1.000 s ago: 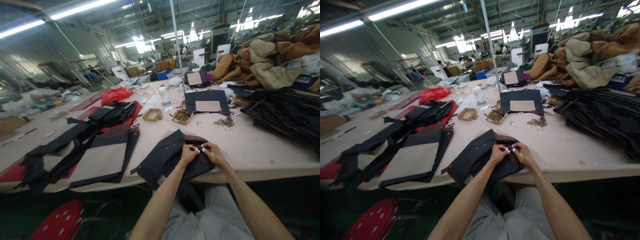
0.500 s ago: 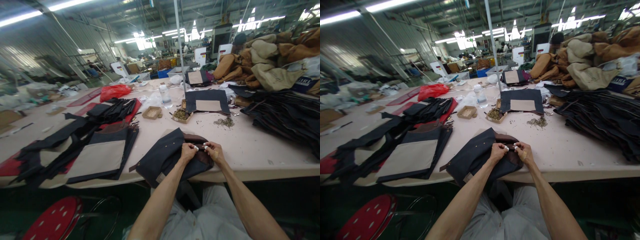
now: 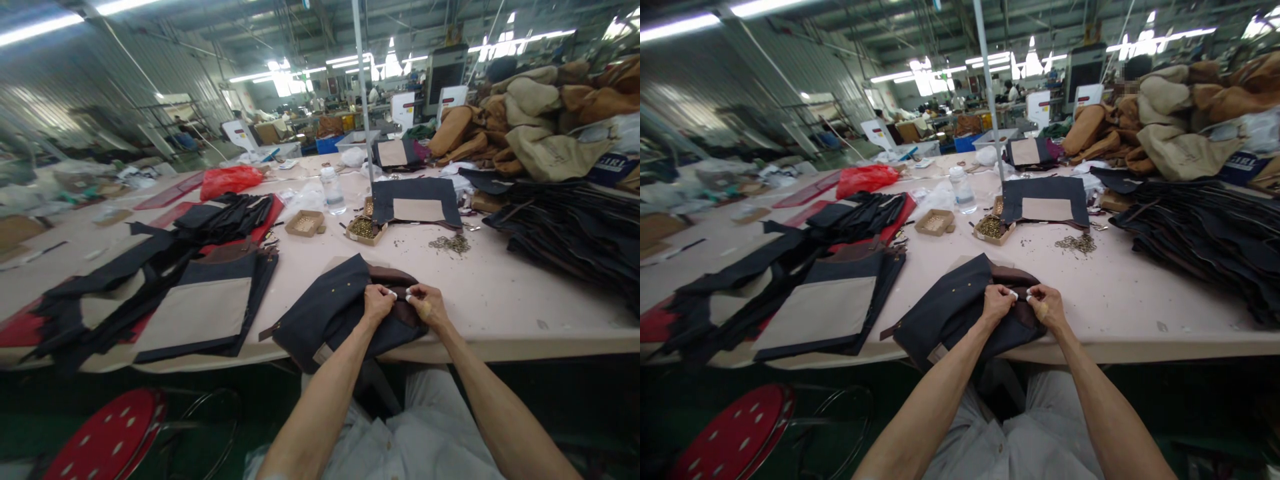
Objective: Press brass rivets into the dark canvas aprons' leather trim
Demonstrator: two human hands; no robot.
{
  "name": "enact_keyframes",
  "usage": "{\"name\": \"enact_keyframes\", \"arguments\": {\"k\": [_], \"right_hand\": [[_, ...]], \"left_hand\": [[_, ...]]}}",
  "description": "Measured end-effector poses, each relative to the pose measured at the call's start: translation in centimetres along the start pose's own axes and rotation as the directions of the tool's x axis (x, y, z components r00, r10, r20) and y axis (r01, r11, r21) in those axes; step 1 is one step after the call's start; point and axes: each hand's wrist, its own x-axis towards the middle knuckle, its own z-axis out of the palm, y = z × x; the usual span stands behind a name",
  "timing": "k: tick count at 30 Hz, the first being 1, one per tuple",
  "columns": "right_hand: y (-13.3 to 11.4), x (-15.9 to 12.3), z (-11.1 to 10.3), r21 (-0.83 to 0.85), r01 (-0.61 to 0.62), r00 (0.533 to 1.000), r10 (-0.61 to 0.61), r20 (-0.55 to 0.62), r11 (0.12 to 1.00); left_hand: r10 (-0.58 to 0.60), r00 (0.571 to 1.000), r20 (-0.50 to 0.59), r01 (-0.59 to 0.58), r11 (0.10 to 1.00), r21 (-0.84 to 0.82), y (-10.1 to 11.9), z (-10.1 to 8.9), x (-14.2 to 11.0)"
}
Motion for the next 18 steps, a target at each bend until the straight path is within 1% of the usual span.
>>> {"name": "enact_keyframes", "arguments": {"k": [3, 6, 12, 18], "right_hand": [[0.3, 0.1, -0.1, 0.022, -0.018, 1.0, 0.019, -0.003, 1.0], [0.6, 0.1, -0.1, 0.047, -0.023, 1.0, 0.022, 0.013, 0.999], [0.5, 0.1, 0.0, 0.027, -0.002, 0.999, 0.001, 0.041, 1.0], [0.3, 0.0, 0.2, 0.031, -0.002, 0.998, 0.001, 0.056, 1.0]], "left_hand": [[-0.01, 1.0, 0.018, 0.01, 1.0, -0.012, 0.1, 0.1, -0.1], [0.014, 0.999, 0.042, -0.013, 0.999, -0.034, -0.2, 0.3, 0.1], [0.042, 0.999, 0.026, -0.042, 0.999, -0.016, -1.0, 0.4, 0.4], [0.093, 0.996, 0.019, -0.093, 0.996, -0.004, -1.1, 0.1, 0.5]]}}
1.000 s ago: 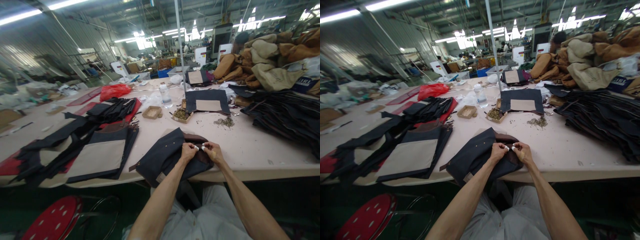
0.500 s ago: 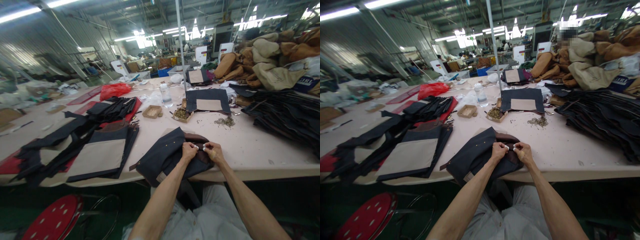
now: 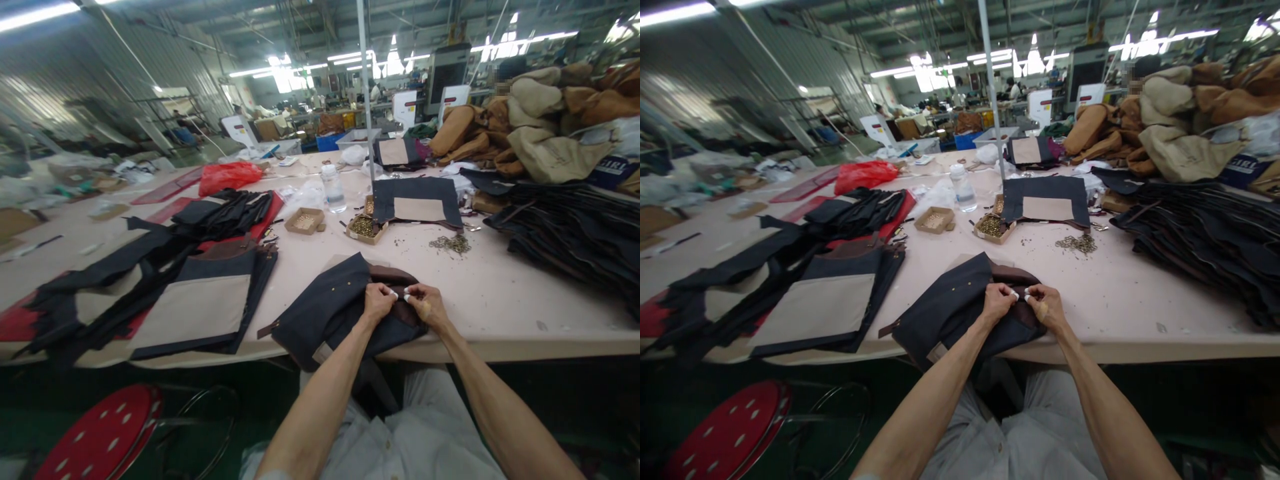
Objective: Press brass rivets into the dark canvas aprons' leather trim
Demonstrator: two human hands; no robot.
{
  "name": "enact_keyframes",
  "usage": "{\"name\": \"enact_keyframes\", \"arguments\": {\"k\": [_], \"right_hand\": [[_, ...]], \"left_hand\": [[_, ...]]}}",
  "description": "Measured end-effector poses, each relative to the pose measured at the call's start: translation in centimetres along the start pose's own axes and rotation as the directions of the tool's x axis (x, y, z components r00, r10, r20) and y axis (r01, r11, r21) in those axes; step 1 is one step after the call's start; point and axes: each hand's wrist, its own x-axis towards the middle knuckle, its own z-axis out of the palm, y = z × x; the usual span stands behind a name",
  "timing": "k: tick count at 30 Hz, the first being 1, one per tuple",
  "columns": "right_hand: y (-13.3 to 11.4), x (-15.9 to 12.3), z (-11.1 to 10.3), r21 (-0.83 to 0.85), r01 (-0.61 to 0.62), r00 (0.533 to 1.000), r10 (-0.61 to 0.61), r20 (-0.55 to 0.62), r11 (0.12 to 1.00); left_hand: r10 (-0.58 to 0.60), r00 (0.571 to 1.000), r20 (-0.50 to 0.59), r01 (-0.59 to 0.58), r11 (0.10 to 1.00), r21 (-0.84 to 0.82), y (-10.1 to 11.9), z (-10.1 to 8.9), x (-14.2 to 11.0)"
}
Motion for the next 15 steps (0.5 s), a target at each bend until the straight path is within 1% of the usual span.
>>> {"name": "enact_keyframes", "arguments": {"k": [7, 11, 15], "right_hand": [[-0.2, -0.2, 0.3, -0.033, 0.006, 1.0, -0.006, 0.005, 0.999], [-0.6, -0.3, 0.2, -0.048, 0.037, 0.999, -0.036, 0.02, 0.998], [-1.0, -0.4, 0.3, -0.028, 0.042, 0.999, -0.042, 0.018, 0.999]], "left_hand": [[0.027, 0.999, 0.026, -0.026, 0.999, -0.047, 0.0, -0.3, 0.0], [0.066, 0.998, -0.008, -0.066, 0.998, -0.014, 0.2, -0.4, -0.4], [0.111, 0.993, -0.039, -0.111, 0.994, 0.005, 0.2, -0.3, -0.7]]}}
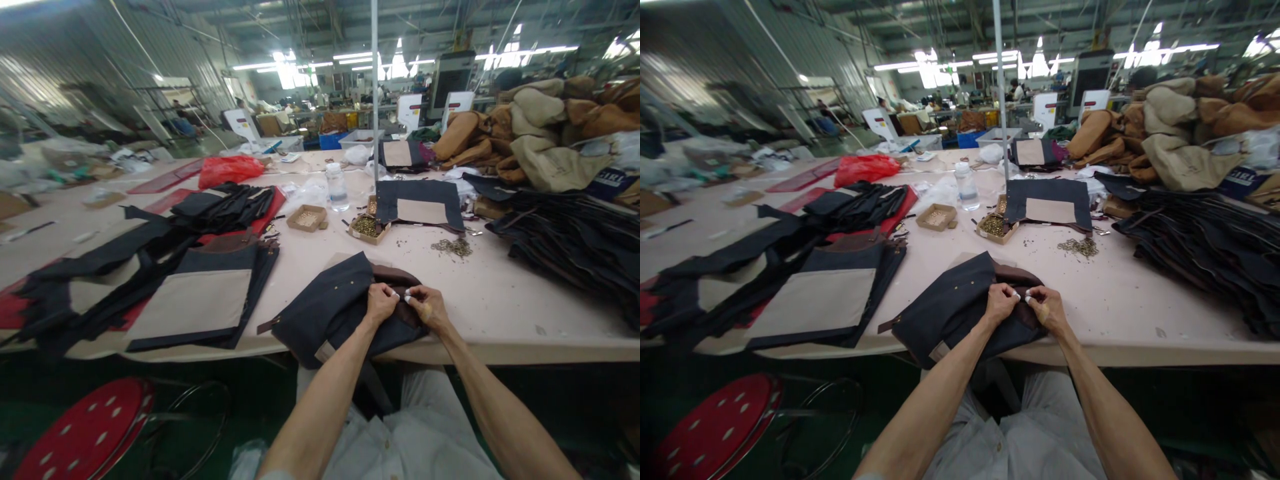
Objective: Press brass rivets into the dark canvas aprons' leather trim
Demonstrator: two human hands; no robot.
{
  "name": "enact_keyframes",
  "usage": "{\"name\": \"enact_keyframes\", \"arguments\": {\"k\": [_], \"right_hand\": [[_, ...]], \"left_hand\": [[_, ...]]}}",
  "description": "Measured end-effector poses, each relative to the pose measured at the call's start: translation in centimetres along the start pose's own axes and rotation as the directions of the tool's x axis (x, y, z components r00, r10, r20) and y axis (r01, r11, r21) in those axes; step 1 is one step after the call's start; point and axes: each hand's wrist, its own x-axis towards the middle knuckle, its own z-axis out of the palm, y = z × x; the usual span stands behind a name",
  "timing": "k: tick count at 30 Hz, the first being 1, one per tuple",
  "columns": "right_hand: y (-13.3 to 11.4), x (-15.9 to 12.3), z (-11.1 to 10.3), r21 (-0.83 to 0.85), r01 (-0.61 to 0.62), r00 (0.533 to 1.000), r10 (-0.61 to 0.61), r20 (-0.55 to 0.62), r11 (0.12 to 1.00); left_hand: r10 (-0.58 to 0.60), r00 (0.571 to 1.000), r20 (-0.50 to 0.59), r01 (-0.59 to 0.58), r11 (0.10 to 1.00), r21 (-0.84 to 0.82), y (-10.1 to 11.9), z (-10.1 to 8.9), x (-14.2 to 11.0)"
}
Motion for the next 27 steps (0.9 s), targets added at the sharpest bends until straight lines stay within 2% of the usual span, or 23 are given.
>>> {"name": "enact_keyframes", "arguments": {"k": [4, 8, 10, 12, 14, 20, 27], "right_hand": [[-0.4, -0.2, 0.5, 0.0, 0.014, 1.0, -0.014, 0.013, 1.0], [-1.1, -0.2, 0.3, 0.027, 0.024, 0.998, -0.025, 0.054, 0.999], [-1.5, 0.1, -0.3, 0.069, 0.053, 0.986, -0.064, 0.154, 0.996], [-2.0, 0.5, -1.1, 0.092, 0.106, 0.953, -0.128, 0.274, 0.99], [-2.6, 1.0, -1.5, 0.074, 0.155, 0.925, -0.171, 0.341, 0.985], [-3.8, 2.3, -0.8, -0.011, 0.204, 0.906, -0.185, 0.381, 0.979], [-3.1, 2.5, -0.6, -0.029, 0.273, 0.882, -0.238, 0.406, 0.962]], "left_hand": [[0.031, 1.0, 0.004, -0.031, 0.999, 0.015, -0.2, 0.0, -0.2], [0.001, 1.0, 0.03, -0.001, 1.0, 0.015, -0.3, -0.4, -0.2], [-0.027, 0.997, 0.077, 0.028, 1.0, -0.007, -0.4, -0.7, -0.2], [-0.06, 0.99, 0.125, 0.064, 0.997, -0.034, -0.4, -0.9, -0.1], [-0.072, 0.985, 0.158, 0.082, 0.995, -0.054, -0.6, -1.0, 0.0], [-0.062, 0.98, 0.189, 0.076, 0.995, -0.065, -1.3, -1.1, 0.2], [-0.099, 0.973, 0.209, 0.117, 0.991, -0.071, -1.1, -1.1, 0.2]]}}
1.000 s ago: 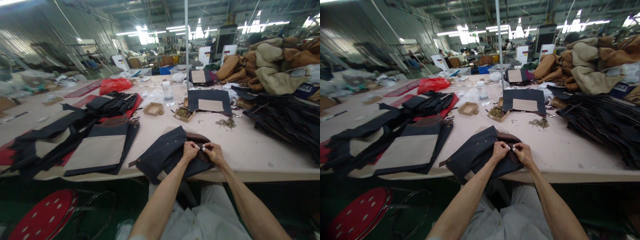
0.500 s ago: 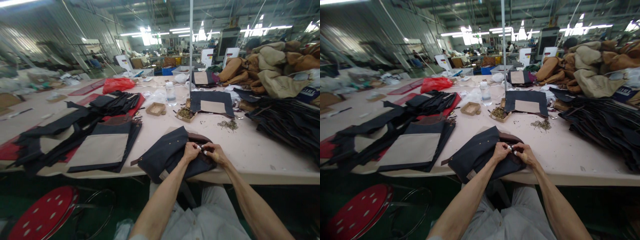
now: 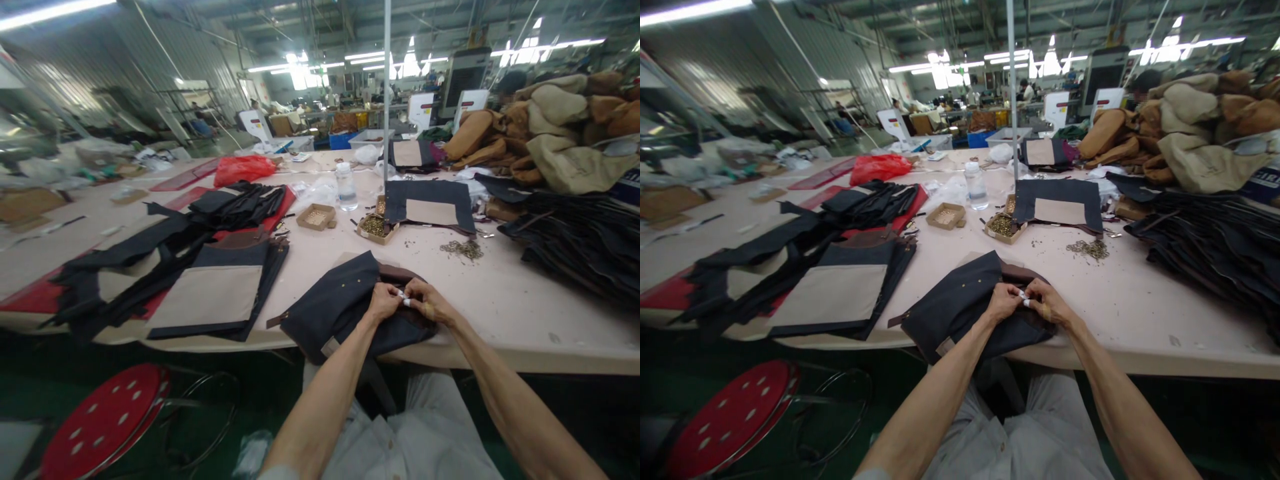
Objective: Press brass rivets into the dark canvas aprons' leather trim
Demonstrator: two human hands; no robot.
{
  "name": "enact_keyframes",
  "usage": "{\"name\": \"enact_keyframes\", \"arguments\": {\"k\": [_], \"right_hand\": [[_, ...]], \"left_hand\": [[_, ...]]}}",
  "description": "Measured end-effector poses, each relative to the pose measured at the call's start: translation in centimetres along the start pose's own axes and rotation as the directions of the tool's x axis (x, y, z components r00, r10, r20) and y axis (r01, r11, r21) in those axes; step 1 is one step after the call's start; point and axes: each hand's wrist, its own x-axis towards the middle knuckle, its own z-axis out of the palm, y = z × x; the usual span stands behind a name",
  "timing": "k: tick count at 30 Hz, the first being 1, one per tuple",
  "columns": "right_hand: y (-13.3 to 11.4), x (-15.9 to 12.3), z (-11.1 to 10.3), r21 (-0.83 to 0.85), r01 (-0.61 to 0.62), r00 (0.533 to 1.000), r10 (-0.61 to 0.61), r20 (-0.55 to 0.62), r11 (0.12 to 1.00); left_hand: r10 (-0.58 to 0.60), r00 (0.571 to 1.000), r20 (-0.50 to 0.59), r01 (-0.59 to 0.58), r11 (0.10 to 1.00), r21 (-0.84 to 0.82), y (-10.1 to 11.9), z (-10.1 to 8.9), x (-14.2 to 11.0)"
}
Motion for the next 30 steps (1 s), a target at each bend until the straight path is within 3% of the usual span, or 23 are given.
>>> {"name": "enact_keyframes", "arguments": {"k": [5, 13, 17, 22, 26, 30], "right_hand": [[0.3, 0.1, -0.5, 0.056, -0.011, 1.0, 0.012, -0.012, 0.998], [0.8, 1.0, 0.0, -0.028, -0.179, 0.98, 0.176, -0.088, 0.983], [1.1, 0.8, 0.5, 0.168, -0.311, 0.942, 0.326, -0.073, 0.935], [1.7, 0.7, 0.6, 0.381, -0.317, 0.938, 0.347, -0.011, 0.868], [2.0, 1.0, 1.0, 0.308, -0.309, 0.946, 0.325, 0.001, 0.9], [2.0, 1.2, 2.0, -0.013, -0.164, 0.977, 0.161, -0.142, 0.986]], "left_hand": [[-0.047, 0.998, 0.035, 0.051, 0.993, -0.103, 0.4, 0.3, 0.0], [-0.044, 0.998, 0.054, 0.052, 0.989, -0.138, 0.4, 0.1, 0.2], [-0.124, 0.991, 0.05, 0.134, 0.929, -0.345, 0.3, 0.2, 0.5], [-0.138, 0.989, 0.049, 0.145, 0.872, -0.468, 0.5, 0.7, 0.6], [-0.153, 0.985, -0.08, 0.112, 0.921, -0.374, 0.6, 0.5, 0.9], [-0.082, 0.956, -0.281, 0.06, 0.994, -0.089, 0.6, -1.1, 1.5]]}}
